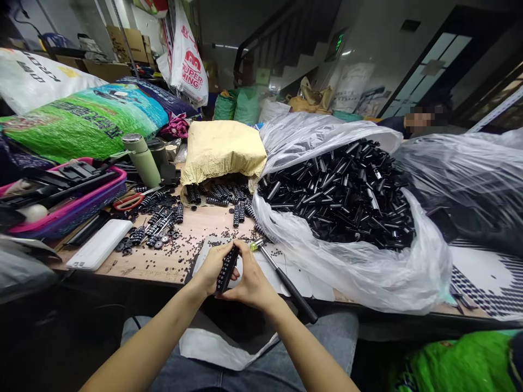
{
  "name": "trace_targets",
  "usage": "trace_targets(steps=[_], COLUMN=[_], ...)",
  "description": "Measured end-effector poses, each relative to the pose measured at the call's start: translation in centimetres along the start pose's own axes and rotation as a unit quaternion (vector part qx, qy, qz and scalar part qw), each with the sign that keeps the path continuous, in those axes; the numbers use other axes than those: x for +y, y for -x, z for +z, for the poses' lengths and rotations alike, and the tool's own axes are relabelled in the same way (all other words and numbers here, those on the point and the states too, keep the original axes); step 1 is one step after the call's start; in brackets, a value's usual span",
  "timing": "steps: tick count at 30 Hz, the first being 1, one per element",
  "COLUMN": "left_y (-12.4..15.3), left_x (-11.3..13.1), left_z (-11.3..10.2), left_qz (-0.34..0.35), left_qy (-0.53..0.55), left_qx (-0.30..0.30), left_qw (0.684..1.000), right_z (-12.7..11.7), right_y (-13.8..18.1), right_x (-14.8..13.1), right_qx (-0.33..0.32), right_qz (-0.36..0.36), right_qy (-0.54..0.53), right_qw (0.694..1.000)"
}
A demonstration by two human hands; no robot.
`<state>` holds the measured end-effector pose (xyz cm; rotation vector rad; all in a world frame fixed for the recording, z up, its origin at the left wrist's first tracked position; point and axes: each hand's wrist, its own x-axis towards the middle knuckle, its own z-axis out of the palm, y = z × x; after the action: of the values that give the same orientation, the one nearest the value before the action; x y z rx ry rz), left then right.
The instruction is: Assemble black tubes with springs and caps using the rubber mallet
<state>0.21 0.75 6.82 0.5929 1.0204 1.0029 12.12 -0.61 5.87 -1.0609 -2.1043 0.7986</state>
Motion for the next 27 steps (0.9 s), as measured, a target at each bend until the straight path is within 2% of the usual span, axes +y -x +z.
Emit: trace_targets(steps=[4,5,7,9,11,13,15,17,19,20,22,25,27], left_y=[-0.7,-0.9,-1.0,-1.1,-1.4,-1.7,-2.1,-2.3,-2.3,-2.2,-2.1,-2.1,-2.2], left_x=[-0.6,-0.9,-2.0,-3.4,-4.7,-5.6,-5.8,-5.4,-4.7,-4.4,-4.0,-4.1,-4.5], left_z=[-0.4,-0.5,-1.0,-1.5,-2.0,-2.5,-3.0,-3.5,-3.9,-4.0,-4.2,-4.3,-4.2], left_qz=[-0.004,0.020,0.126,0.255,0.329,0.348,0.362,0.382,0.401,0.407,0.415,0.417,0.410], left_qy=[-0.065,-0.103,-0.221,-0.367,-0.494,-0.588,-0.657,-0.708,-0.742,-0.753,-0.764,-0.770,-0.776], left_qx=[-0.010,-0.015,-0.009,0.009,0.016,0.000,-0.023,-0.042,-0.048,-0.048,-0.043,-0.030,-0.024], left_qw=[0.998,0.994,0.967,0.895,0.805,0.730,0.661,0.592,0.535,0.515,0.492,0.481,0.479], right_z=[0.7,1.0,1.6,2.4,2.9,2.7,1.6,-0.3,-2.4,-3.2,-4.1,-3.6,-2.8], right_y=[0.2,0.3,0.5,0.7,1.1,1.9,3.0,4.3,5.4,5.9,6.6,7.4,7.8], right_x=[0.3,0.5,1.2,2.0,3.0,4.0,4.9,5.6,5.6,5.2,4.1,2.3,1.7], right_qx=[0.022,0.031,0.058,0.088,0.108,0.104,0.104,0.110,0.095,0.076,0.048,0.074,0.063], right_qz=[0.051,0.060,0.069,0.069,0.061,0.059,0.093,0.170,0.251,0.281,0.308,0.300,0.303], right_qy=[-0.005,0.002,0.025,0.059,0.098,0.143,0.219,0.320,0.388,0.392,0.346,0.265,0.267], right_qw=[0.998,0.998,0.996,0.992,0.987,0.982,0.966,0.925,0.882,0.873,0.885,0.914,0.913])
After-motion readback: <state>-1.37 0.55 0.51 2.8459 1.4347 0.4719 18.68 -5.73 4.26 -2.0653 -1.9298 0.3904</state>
